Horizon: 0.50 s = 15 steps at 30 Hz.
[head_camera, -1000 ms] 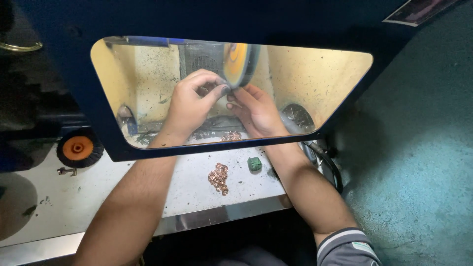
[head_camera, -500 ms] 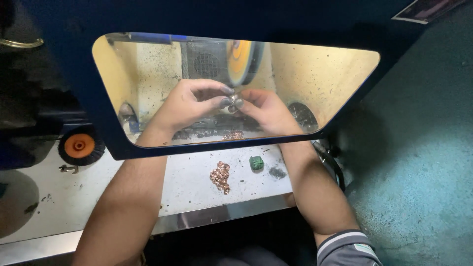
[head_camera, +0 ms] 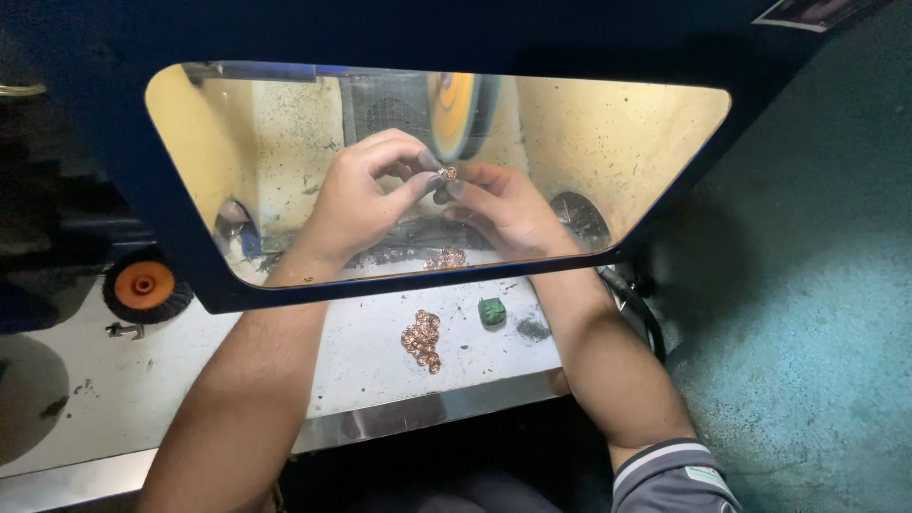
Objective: Polishing a ring on a motorized wheel and inspecting the progress, occasionally interacting with other small jewelry components on the workbench.
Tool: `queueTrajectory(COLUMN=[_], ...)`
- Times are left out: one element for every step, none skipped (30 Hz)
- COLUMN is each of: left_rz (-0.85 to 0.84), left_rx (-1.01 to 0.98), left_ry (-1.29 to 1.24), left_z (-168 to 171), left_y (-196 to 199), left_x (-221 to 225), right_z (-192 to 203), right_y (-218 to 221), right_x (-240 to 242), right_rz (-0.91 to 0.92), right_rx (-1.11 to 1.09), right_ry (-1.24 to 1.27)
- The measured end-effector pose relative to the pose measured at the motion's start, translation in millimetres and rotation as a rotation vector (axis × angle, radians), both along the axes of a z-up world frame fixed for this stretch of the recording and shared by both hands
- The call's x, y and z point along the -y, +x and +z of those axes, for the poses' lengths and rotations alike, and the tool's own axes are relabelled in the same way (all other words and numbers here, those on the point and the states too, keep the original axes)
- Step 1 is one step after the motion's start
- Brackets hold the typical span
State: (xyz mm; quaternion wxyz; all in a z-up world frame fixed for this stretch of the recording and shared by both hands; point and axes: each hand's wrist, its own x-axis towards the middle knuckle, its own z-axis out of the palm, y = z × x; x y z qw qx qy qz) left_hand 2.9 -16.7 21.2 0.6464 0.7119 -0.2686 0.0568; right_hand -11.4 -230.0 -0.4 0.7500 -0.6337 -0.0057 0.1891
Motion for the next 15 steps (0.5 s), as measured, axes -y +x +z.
queueTrajectory(left_rz=[0.015, 0.033, 0.033, 0.041, 0.048, 0.049, 0.042, 0.034, 0.035, 0.02, 0.005, 0.004, 0.031, 0.058, 0.058], left_rx=[0.04, 0.081, 0.08, 0.103, 0.125, 0.123, 0.111, 0.101, 0.101, 0.114, 0.127, 0.128, 0.149, 0.168, 0.17], left_ry=[0.005, 0.01, 0.01, 0.005, 0.0, -0.001, 0.007, 0.016, 0.016, 0.01, 0.005, 0.005, 0.009, 0.013, 0.013], left_z=[-0.5, -1.1, -3.7, -6.2, -8.9, -7.2, -5.5, -3.2, -2.6, -1.8, -0.8, -0.6, -0.4, -0.4, -0.4], left_y=[0.2, 0.0, 0.7, 1.3, 2.0, 1.2, 0.3, -0.2, 0.1, 0.6, 0.9, 0.6, 0.4, 0.1, -0.4], left_x=[1.1, 1.7, 2.9, 4.0, 5.1, 4.2, 3.3, 2.5, 1.5, 0.2, -1.0, -0.5, 0.0, 0.6, 3.3], right_z=[5.9, 11.8, 8.5, 5.4, 2.2, 3.3, 4.5, 6.0, 5.1, 4.3, 3.5, -1.0, -5.5, -10.0, -9.6], right_y=[-1.0, -1.7, -1.8, -1.6, -1.5, -1.8, -2.2, -2.3, -1.9, -1.3, -0.8, -0.1, 0.6, 1.4, 0.7], right_x=[-2.1, -4.8, -4.7, -4.5, -4.5, -4.9, -5.1, -5.5, -4.6, -4.1, -3.5, -3.3, -3.2, -2.9, -5.5], right_rz=[-0.009, -0.016, -0.015, -0.038, -0.061, -0.061, -0.054, -0.048, -0.047, -0.047, -0.047, -0.048, -0.071, -0.094, -0.094], right_rx=[-0.005, -0.009, -0.01, -0.014, -0.019, -0.02, 0.001, 0.025, 0.025, 0.039, 0.053, 0.055, 0.072, 0.09, 0.091], right_ry=[0.016, 0.033, 0.033, 0.064, 0.095, 0.094, 0.07, 0.046, 0.046, 0.026, 0.006, 0.006, 0.015, 0.023, 0.023])
